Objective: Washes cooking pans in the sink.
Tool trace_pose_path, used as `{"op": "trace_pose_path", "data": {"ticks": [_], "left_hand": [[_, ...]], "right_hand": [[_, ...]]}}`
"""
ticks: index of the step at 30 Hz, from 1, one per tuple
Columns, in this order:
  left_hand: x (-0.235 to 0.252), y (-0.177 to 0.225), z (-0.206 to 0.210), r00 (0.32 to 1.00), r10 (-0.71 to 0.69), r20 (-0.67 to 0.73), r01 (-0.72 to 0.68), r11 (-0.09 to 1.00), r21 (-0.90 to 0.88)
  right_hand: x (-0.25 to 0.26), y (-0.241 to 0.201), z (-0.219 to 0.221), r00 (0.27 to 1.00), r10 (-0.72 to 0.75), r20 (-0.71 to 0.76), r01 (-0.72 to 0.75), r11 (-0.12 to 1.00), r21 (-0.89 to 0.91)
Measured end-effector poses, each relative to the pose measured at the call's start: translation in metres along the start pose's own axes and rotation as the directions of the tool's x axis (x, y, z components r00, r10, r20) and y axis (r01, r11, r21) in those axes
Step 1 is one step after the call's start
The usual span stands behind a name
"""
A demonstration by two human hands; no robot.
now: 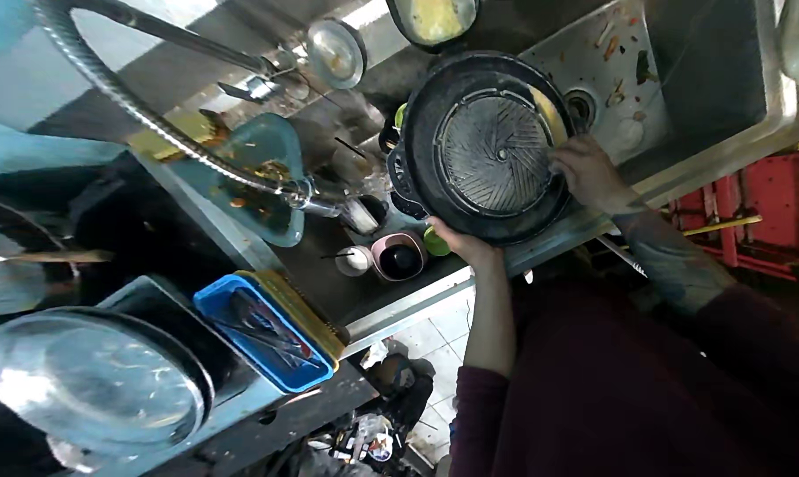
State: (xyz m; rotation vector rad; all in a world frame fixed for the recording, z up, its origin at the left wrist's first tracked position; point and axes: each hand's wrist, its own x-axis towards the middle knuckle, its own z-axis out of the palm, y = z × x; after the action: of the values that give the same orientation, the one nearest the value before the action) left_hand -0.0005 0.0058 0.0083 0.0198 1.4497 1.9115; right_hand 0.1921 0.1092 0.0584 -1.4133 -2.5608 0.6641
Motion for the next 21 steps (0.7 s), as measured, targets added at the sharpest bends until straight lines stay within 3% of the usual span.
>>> {"op": "trace_pose_path", "data": {"ticks": [1, 3, 7, 10, 14, 18, 21], "left_hand": [[-0.001, 0.0, 0.001, 1.0, 0.003, -0.018, -0.003, 1.0, 0.008], [0.0, 0.0, 0.0, 1.0, 0.012, -0.017, -0.011, 1.0, 0.012], [0.0, -0.002, -0.003, 0.999, -0.015, 0.035, 0.016, 1.0, -0.012], [0.0, -0.004, -0.005, 0.995, -0.039, 0.093, 0.043, 0.998, -0.041], [0.001, -0.004, -0.006, 0.996, -0.032, 0.079, 0.032, 0.999, -0.001], [-0.001, -0.003, 0.0, 0.998, -0.031, 0.052, 0.031, 0.999, -0.012], [0.0, -0.003, -0.002, 0.999, -0.014, 0.052, 0.015, 1.0, -0.014]], "right_hand": [[-0.011, 0.023, 0.032, 0.988, -0.113, -0.104, 0.127, 0.981, 0.147], [-0.025, 0.03, 0.055, 0.973, -0.227, -0.048, 0.232, 0.941, 0.248], [-0.021, -0.004, 0.075, 0.886, -0.462, -0.041, 0.446, 0.825, 0.348], [-0.005, -0.04, 0.087, 0.846, -0.516, -0.138, 0.519, 0.734, 0.437], [-0.028, -0.047, 0.084, 0.857, -0.51, -0.072, 0.485, 0.752, 0.447], [-0.039, 0.023, 0.07, 0.939, -0.337, 0.066, 0.307, 0.91, 0.277], [-0.008, 0.076, 0.049, 0.971, -0.212, 0.113, 0.2, 0.974, 0.107]]}}
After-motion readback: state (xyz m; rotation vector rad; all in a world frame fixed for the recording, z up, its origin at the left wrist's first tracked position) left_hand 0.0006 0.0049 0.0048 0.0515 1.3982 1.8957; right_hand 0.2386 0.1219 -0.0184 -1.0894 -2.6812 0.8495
